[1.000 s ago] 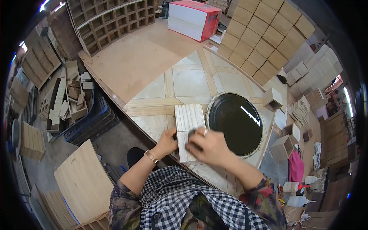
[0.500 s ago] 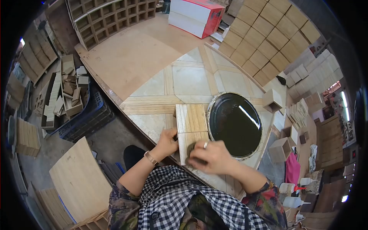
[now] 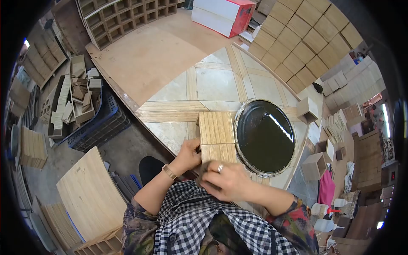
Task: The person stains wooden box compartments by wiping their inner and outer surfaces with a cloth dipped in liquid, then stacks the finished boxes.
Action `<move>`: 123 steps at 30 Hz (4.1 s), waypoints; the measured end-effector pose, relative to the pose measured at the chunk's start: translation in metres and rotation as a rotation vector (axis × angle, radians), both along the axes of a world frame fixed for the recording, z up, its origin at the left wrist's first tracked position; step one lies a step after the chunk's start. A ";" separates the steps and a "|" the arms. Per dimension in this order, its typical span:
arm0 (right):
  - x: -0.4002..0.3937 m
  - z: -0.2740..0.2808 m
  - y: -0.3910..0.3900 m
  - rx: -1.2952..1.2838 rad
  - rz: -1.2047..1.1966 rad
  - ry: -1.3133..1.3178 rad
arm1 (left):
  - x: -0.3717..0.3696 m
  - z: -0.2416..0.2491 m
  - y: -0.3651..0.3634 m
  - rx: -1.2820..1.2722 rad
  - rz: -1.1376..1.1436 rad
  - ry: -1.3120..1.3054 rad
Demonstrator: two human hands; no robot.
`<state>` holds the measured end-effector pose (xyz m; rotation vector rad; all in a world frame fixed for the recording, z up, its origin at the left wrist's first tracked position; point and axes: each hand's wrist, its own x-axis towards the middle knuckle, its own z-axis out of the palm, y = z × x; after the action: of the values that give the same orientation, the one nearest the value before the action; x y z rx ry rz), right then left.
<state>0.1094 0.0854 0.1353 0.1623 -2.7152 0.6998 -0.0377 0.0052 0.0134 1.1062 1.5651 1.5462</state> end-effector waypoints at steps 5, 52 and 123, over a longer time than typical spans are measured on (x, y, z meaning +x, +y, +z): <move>-0.029 -0.007 0.031 0.155 -0.149 0.005 | -0.006 -0.002 -0.003 -0.059 0.003 0.221; 0.067 0.011 0.049 -0.413 -0.640 0.518 | 0.000 0.027 0.004 0.123 0.144 -0.204; -0.056 0.061 0.086 -0.064 -0.567 0.257 | 0.010 0.051 0.007 -0.002 0.255 -0.674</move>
<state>0.0537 0.1717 0.1963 -0.4816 -2.3181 0.5447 -0.0275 0.0120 0.0647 0.3136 1.2551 1.8282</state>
